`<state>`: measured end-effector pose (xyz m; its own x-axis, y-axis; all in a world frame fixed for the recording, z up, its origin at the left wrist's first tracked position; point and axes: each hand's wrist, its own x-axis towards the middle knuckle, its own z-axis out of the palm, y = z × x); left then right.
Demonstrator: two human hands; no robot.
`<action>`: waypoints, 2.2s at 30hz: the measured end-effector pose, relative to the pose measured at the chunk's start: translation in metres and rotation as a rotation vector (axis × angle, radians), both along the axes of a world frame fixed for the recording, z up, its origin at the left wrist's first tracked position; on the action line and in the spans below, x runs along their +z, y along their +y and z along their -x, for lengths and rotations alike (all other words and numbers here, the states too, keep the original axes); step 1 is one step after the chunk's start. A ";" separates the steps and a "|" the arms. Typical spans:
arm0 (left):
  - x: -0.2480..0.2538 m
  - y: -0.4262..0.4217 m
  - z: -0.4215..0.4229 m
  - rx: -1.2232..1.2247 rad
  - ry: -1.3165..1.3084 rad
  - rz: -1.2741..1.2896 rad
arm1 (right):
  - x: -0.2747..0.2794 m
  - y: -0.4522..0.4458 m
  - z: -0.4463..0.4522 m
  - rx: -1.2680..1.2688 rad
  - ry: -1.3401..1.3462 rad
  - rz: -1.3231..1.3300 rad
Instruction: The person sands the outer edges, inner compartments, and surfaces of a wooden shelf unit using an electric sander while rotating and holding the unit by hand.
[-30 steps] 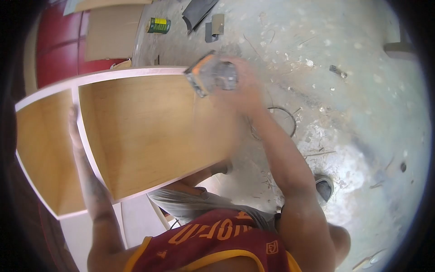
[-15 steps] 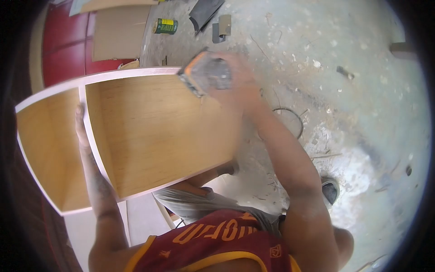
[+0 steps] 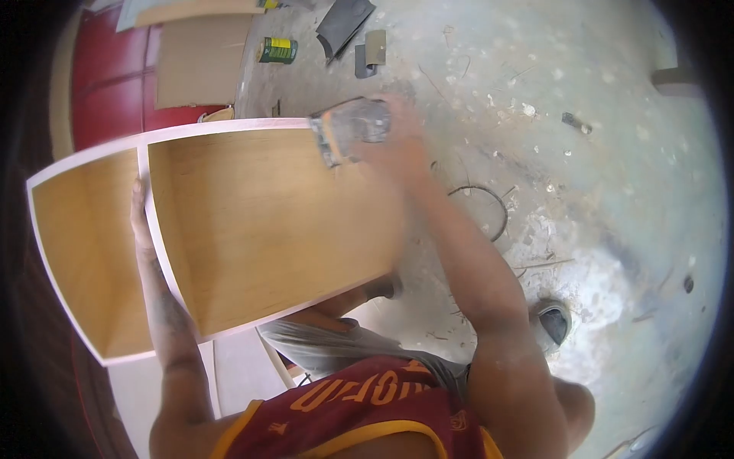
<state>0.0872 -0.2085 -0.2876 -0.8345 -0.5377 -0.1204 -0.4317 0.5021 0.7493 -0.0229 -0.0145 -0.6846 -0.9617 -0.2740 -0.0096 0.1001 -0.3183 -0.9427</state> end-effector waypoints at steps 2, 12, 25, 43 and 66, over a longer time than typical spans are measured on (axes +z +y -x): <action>0.000 0.003 0.000 0.030 -0.003 0.002 | 0.052 0.006 0.001 0.014 0.030 0.026; 0.002 -0.001 -0.001 0.023 -0.039 0.042 | 0.051 0.018 0.015 0.147 -0.175 -0.194; 0.004 -0.007 -0.007 0.012 -0.029 0.056 | 0.066 0.016 -0.018 0.044 0.163 -0.074; 0.006 0.002 -0.014 -0.061 -0.055 0.138 | 0.040 0.029 -0.003 -0.028 0.362 0.056; 0.001 0.008 -0.007 -0.072 -0.054 0.014 | 0.155 0.037 -0.002 0.070 0.309 0.041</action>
<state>0.0946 -0.2004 -0.2861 -0.8635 -0.4786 -0.1592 -0.4338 0.5439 0.7183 -0.0212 0.0228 -0.5294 -0.8961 -0.3338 0.2926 -0.1660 -0.3593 -0.9183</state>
